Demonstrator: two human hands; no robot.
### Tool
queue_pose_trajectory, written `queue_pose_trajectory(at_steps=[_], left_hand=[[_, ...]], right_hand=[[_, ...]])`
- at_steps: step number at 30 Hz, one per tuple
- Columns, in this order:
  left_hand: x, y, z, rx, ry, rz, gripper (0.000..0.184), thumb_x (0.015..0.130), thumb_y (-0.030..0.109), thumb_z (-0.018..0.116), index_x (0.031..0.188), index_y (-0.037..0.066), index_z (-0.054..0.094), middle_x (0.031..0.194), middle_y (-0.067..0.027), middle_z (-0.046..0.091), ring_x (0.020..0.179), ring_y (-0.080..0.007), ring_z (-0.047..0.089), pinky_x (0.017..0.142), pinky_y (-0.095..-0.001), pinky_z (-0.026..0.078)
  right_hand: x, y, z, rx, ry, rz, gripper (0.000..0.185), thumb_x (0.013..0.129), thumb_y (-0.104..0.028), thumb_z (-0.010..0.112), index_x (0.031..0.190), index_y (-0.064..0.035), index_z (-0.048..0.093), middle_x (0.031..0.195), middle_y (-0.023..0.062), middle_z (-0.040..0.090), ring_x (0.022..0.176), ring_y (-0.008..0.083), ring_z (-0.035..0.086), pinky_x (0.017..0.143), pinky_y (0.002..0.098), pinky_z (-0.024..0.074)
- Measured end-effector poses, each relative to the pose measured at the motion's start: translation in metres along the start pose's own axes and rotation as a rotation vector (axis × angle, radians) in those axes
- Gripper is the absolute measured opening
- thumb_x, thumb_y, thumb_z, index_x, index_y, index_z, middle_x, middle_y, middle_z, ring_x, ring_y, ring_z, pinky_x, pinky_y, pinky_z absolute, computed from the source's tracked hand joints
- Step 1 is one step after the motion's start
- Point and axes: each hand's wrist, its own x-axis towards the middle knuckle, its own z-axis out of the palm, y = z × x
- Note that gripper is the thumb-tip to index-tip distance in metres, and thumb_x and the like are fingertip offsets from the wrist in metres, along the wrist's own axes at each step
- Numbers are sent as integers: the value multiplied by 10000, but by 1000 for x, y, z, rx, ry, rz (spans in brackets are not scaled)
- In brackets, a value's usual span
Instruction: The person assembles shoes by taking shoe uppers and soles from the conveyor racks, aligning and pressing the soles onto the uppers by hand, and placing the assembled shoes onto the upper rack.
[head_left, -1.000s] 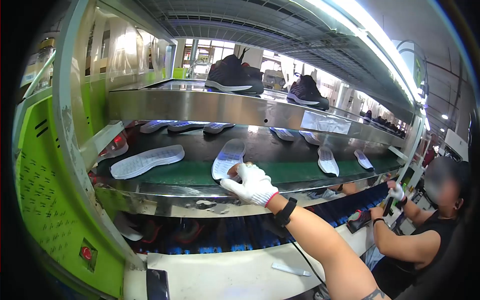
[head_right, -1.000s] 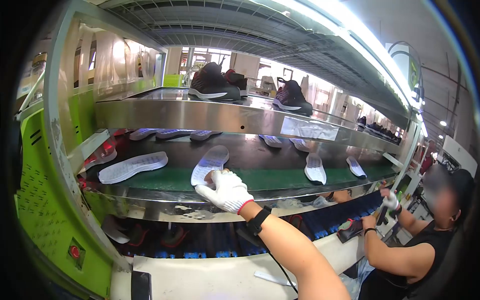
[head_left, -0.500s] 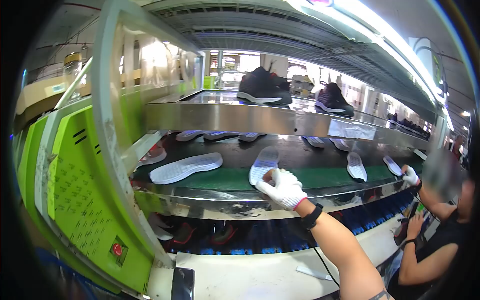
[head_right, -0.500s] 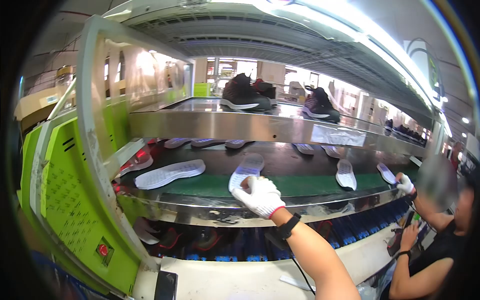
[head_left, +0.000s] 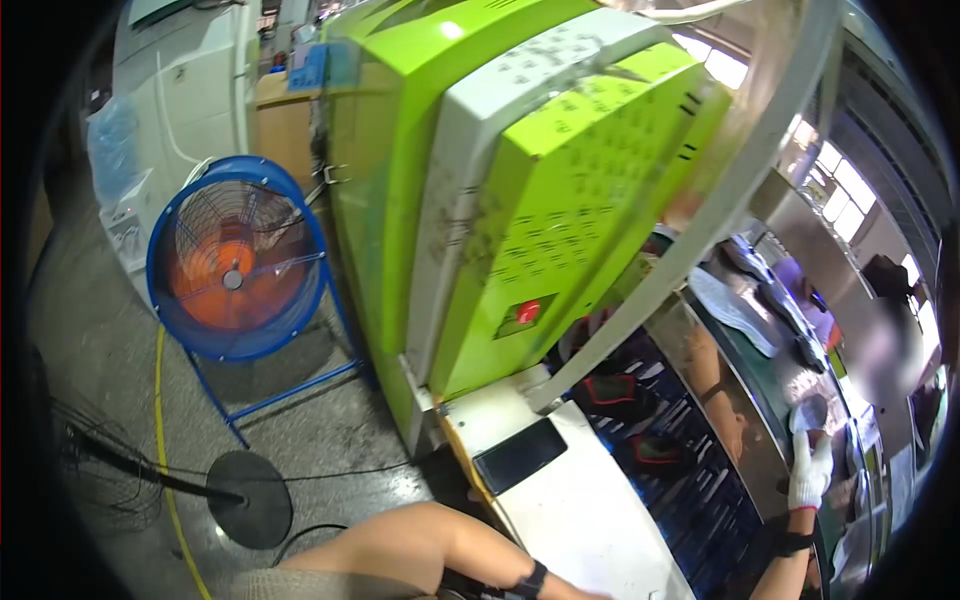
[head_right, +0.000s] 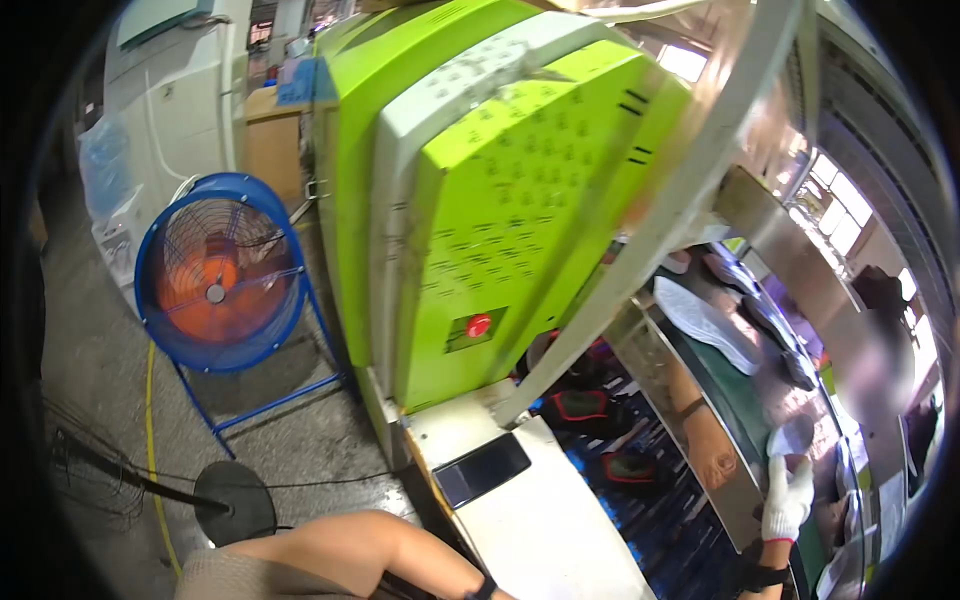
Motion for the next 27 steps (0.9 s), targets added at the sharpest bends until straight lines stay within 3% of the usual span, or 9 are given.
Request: queue_pose_trajectory(at_steps=[2, 5, 10, 13, 15, 16, 20, 21, 27], left_hand=[[-16, 1, -39, -64, 191, -229, 214, 920, 219, 727, 1080, 79, 748, 1011, -104, 740, 884, -223, 678, 778, -415, 564], [-43, 31, -75, -125, 270, -174, 263, 942, 293, 765, 1072, 66, 748, 1018, -132, 722, 886, -279, 684, 779, -444, 565], [-97, 32, -102, -265, 178, -184, 192, 965, 232, 698, 1030, 52, 693, 803, -35, 681, 721, -84, 613, 637, -282, 490], [-127, 60, -104, -468, -3, -105, 237, 1045, 260, 651, 1047, 26, 691, 867, -34, 703, 763, -97, 621, 686, -271, 502], [-154, 135, -129, -631, -104, -119, 274, 1055, 264, 657, 1153, 13, 704, 1024, -57, 731, 939, -125, 664, 840, -282, 532], [-164, 162, -148, -443, -209, -51, 310, 1038, 280, 680, 1195, 14, 706, 1054, -78, 738, 995, -140, 673, 885, -306, 540], [-173, 232, -158, -561, -303, 632, 332, 969, 377, 769, 1044, 54, 752, 1018, -161, 704, 889, -333, 682, 767, -445, 563], [-172, 246, -155, -485, -350, 648, 427, 985, 460, 733, 995, 32, 748, 964, -192, 671, 839, -370, 655, 736, -462, 543], [-143, 248, -131, -508, -283, 554, 214, 983, 217, 707, 931, 12, 669, 880, -197, 609, 738, -364, 599, 632, -443, 486]], right_hand=[[4, 6, -3, -59, -53, 23, 395, 988, -321, 682, 1171, 27, 647, 1038, 141, 692, 949, 251, 625, 907, 386, 486], [6, 14, 1, -78, -26, 43, 405, 999, -341, 666, 1165, 28, 647, 1062, 139, 671, 992, 254, 613, 940, 387, 473], [7, 30, 4, -202, 19, 23, 517, 1029, -386, 639, 1302, 53, 623, 1182, 167, 678, 1094, 280, 618, 1029, 380, 444], [4, -13, -7, -214, -89, 61, 580, 1032, -410, 628, 1378, 54, 596, 1218, 187, 671, 1134, 306, 617, 1053, 374, 438], [3, -9, 1, -160, -40, 16, 580, 1025, -447, 623, 1335, 43, 616, 1197, 205, 674, 1118, 316, 623, 1033, 372, 444], [2, -1, 3, -166, 32, -13, 545, 1025, -448, 619, 1273, 37, 640, 1188, 204, 680, 1101, 298, 629, 1011, 366, 451], [-5, -25, -6, -164, -72, 130, 619, 976, -545, 644, 1226, 21, 663, 1156, 223, 715, 1080, 290, 678, 982, 377, 478], [-4, -33, -5, -233, -44, 145, 649, 957, -579, 647, 1223, 13, 667, 1111, 225, 724, 1041, 300, 690, 951, 385, 493], [-14, -25, -17, -266, -19, 165, 726, 925, -646, 627, 1272, -10, 675, 1023, 209, 743, 921, 296, 717, 867, 385, 536]])
